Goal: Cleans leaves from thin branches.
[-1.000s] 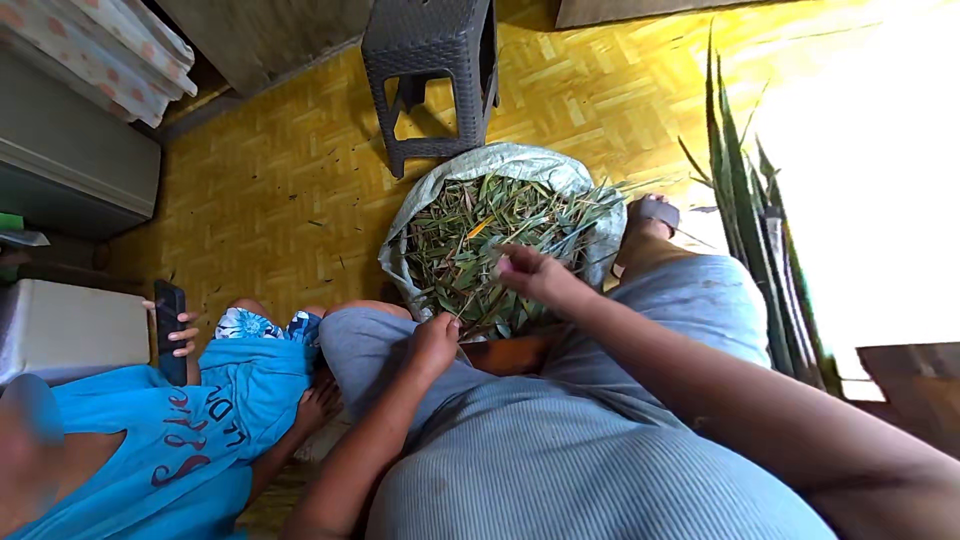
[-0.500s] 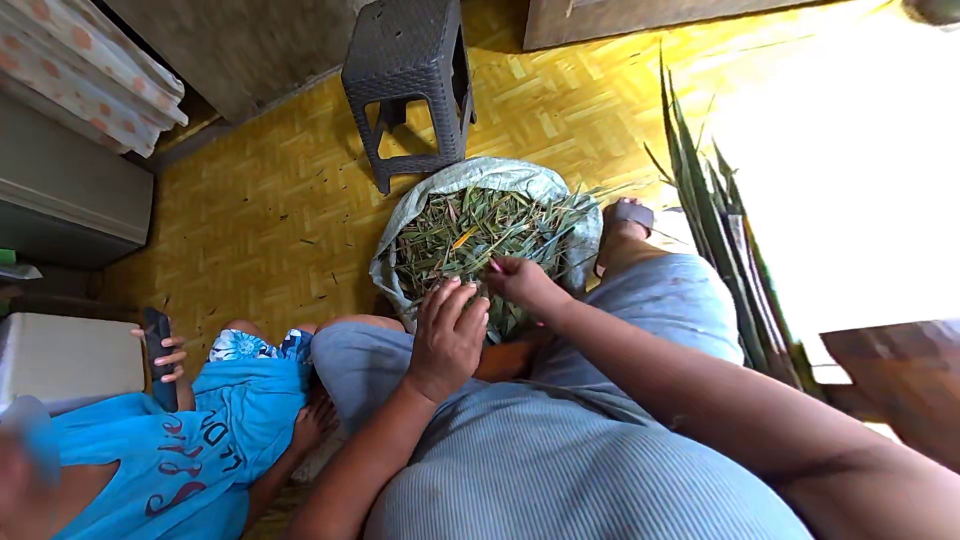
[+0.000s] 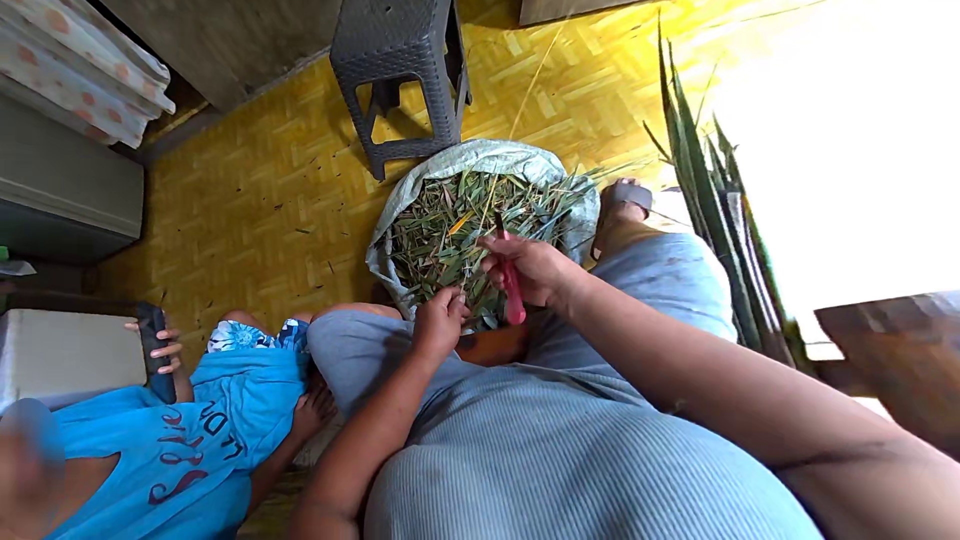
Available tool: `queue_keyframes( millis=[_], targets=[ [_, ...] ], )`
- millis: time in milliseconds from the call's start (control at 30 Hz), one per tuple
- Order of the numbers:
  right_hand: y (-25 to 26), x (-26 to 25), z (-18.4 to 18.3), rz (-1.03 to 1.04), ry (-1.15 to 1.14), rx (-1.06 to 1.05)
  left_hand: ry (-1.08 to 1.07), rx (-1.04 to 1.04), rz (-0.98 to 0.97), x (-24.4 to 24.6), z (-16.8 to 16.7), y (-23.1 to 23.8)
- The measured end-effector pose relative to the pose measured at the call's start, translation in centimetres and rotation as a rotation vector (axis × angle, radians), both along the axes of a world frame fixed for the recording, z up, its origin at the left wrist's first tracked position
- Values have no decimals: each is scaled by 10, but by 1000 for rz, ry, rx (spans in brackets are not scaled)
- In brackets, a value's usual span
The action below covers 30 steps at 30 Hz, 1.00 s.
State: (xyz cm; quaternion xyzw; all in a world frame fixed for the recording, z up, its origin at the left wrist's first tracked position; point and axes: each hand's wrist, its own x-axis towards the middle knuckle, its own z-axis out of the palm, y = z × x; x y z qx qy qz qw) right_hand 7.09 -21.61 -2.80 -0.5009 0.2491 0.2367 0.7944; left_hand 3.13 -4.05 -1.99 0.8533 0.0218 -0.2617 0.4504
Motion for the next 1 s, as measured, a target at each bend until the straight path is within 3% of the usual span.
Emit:
queue_keyframes(
  millis=[133, 333, 467, 767, 1000],
  targets=[
    [-5, -4, -10, 152, -214, -427, 99, -44, 98, 6, 4, 2],
    [9, -27, -9, 526, -403, -636, 106, -54, 117, 10, -2, -2],
    [15, -33, -9, 589, -400, -641, 76, -39, 88, 13, -4, -3],
    [20, -35, -14, 463, -300, -475, 99, -101, 93, 9, -6, 3],
    [24, -41, -15, 405, -199, -304, 67, 21, -5, 9, -1, 8]
  ],
)
